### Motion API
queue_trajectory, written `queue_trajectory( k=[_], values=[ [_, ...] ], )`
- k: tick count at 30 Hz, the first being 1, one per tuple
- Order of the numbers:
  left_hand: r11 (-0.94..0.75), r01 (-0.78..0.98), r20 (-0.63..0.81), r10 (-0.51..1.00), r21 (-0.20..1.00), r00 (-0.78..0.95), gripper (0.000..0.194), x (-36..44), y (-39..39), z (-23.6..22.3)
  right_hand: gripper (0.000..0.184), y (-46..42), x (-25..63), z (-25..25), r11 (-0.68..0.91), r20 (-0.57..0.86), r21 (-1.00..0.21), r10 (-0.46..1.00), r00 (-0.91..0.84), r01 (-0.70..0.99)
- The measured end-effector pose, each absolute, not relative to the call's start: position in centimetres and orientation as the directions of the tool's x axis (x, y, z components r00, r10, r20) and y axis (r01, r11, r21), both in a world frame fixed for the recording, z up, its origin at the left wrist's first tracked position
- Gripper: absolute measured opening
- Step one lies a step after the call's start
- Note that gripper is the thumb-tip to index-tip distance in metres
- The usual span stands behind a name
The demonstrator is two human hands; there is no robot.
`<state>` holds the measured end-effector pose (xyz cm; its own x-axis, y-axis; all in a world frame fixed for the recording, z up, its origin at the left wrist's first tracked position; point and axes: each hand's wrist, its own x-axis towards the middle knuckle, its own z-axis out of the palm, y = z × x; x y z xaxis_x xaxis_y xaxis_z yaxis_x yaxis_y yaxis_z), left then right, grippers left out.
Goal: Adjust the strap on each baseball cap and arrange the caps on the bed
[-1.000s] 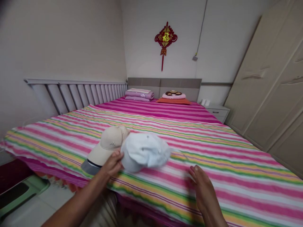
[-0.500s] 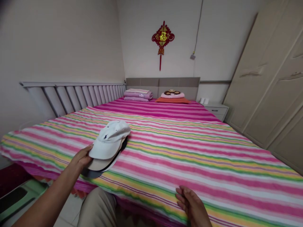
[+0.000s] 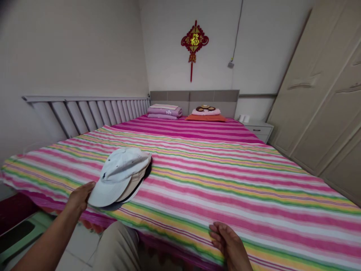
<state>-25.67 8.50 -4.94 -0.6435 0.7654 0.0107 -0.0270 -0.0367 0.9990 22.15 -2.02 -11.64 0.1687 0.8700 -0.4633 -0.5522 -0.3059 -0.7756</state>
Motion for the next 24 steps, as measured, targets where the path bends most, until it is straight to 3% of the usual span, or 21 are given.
queue_trajectory(
  k=[2,4,6,8,9,12,17,24],
  values=[
    [-0.037,0.128,0.114,0.728,0.991,-0.676,0.039,-24.8,8.2,-4.8,0.045,-1.9,22.1,-11.8,-0.308,-0.467,-0.778,0.866,0.176,-0.547],
    [-0.046,0.431,0.309,0.765,0.901,-0.565,0.064,-23.3,8.0,-5.0,0.045,-1.9,22.1,-12.0,-0.303,-0.465,-0.785,0.865,0.191,-0.540],
    [-0.053,0.798,0.489,0.814,0.600,-0.313,0.087,-21.6,7.8,-5.6,0.045,-1.8,22.0,-12.1,-0.289,-0.454,-0.795,0.866,0.209,-0.533],
    [-0.014,0.964,0.545,0.827,0.266,-0.138,0.101,-20.3,7.3,-6.6,0.044,-1.8,21.9,-12.2,-0.274,-0.441,-0.806,0.869,0.224,-0.525],
    [0.017,0.985,0.555,0.824,0.169,-0.110,0.104,-19.9,7.0,-7.2,0.042,-1.9,21.9,-12.2,-0.266,-0.434,-0.811,0.871,0.230,-0.521],
    [0.061,0.998,0.584,0.810,0.000,-0.049,0.096,-19.3,5.7,-9.1,0.037,-1.9,21.7,-12.5,-0.233,-0.394,-0.831,0.887,0.239,-0.505],
    [-0.069,0.978,0.649,0.739,-0.196,0.182,0.055,-20.0,4.7,-11.8,0.036,-1.8,20.8,-13.6,-0.183,-0.337,-0.862,0.903,0.266,-0.472],
    [-0.218,0.934,0.644,0.678,-0.285,0.354,0.042,-23.1,6.4,-12.0,0.037,-2.2,17.4,-14.2,-0.235,-0.320,-0.907,0.924,0.208,-0.349]
  ],
)
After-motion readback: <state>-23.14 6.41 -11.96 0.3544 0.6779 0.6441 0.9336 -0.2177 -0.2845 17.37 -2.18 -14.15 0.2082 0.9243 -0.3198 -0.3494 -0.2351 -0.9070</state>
